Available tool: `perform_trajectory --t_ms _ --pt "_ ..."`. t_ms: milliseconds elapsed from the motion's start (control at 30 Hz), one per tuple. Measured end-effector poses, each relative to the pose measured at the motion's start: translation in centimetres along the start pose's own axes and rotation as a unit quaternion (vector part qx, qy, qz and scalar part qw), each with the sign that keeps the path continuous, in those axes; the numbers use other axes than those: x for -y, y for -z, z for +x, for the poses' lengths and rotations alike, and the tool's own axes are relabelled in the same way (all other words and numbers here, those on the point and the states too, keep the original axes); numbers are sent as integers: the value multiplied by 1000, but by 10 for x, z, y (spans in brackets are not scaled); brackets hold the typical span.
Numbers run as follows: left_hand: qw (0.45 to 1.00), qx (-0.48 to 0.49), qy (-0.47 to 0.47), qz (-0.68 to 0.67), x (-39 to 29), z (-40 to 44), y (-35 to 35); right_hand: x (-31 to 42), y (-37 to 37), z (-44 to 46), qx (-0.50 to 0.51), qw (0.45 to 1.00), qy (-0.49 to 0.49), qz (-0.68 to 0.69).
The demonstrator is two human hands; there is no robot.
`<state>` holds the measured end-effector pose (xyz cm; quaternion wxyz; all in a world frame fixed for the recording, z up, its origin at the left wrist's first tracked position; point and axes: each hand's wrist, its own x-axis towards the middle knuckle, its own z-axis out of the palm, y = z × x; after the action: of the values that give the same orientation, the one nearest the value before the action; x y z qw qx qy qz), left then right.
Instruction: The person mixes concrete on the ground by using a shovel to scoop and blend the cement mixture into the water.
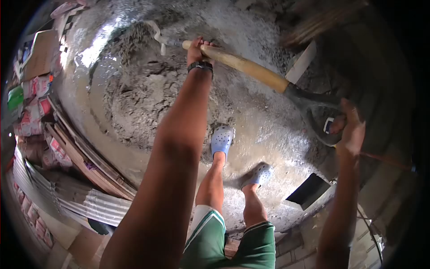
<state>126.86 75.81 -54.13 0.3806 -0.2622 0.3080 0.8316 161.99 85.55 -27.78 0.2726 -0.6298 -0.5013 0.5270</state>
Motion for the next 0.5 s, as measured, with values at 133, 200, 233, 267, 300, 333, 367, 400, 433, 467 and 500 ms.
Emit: perform_trajectory --t_ms 133,200,233,267,300,333,367,400,433,467,500 --pt "993 74 -85 -27 -38 -64 -4 81 23 -39 74 989 102 -77" --pt "993 2 -113 -30 -61 -128 2 92 50 -82 129 942 275 -143" --pt "994 -12 -107 -29 -68 -164 9 79 71 -104 175 892 385 -160" --pt "995 11 -91 -47 -73 -188 23 77 89 -123 222 851 445 -170" --pt "995 33 -72 -64 -75 -212 41 83 101 -145 283 818 461 -196" --pt "997 12 -41 -72 -73 -237 61 82 113 -165 336 787 471 -216" --pt "997 -7 -8 -78 -70 -263 72 71 128 -186 370 765 475 -228" --pt "999 -27 3 -38 -64 -288 80 62 141 -204 381 753 484 -230" --pt "999 -50 17 3 -55 -314 88 46 160 -222 363 763 485 -225" --pt "993 -109 23 47 -43 -335 95 28 179 -238 350 772 481 -223" --pt "981 -168 31 92 -31 -354 101 7 201 -251 340 786 463 -229"
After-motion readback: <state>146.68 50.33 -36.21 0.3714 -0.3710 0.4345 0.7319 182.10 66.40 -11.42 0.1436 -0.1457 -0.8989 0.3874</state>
